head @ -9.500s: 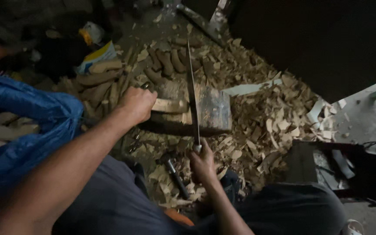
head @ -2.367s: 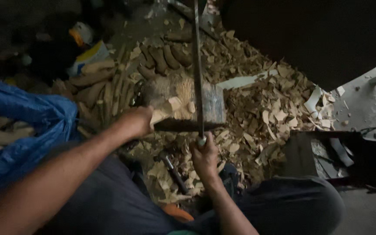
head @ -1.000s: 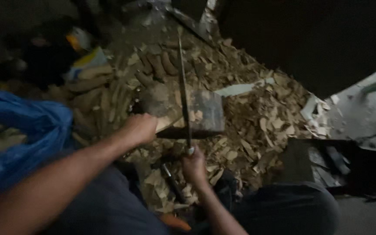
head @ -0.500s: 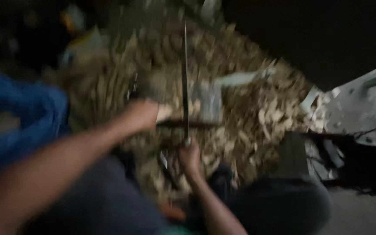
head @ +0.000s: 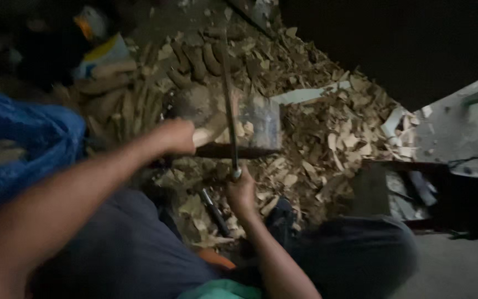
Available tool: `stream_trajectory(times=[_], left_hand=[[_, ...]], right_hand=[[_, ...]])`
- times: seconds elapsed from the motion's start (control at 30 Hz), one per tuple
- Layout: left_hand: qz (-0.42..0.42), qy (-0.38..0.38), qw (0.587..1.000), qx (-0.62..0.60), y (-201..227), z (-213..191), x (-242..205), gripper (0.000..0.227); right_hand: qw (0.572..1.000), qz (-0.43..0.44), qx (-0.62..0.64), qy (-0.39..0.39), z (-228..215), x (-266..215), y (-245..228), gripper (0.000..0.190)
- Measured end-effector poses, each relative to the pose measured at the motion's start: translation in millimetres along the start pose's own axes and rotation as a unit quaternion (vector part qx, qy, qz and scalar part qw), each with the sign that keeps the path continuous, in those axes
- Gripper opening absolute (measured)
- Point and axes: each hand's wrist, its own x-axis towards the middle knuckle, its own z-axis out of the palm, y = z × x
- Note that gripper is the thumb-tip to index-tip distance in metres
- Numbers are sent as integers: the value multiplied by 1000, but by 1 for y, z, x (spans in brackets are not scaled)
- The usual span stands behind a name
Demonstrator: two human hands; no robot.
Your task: The person is sitting on the floor and using a large knife to carve a piece of wood. They repeatedly strike the wood against a block, removing shavings and shaping the piece.
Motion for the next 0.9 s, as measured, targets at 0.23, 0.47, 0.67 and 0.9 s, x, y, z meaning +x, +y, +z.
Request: stream_trajectory(times=[0.23, 0.47, 0.67, 0.9], left_hand=[[15, -65, 998, 13, 10, -16, -7, 39], [-1, -34, 999, 38, 20, -5, -20, 35], [-6, -38, 999, 36, 22, -26, -12, 36], [-6, -31, 999, 27, 13, -18, -8, 37]], right_hand=[[992, 50, 116, -11, -32, -3, 4, 21], [934, -271, 23, 233, -46, 1, -6, 12], [996, 4, 91, -14, 1, 18, 61, 27], [940, -268, -51, 203, -74, 11, -14, 4]])
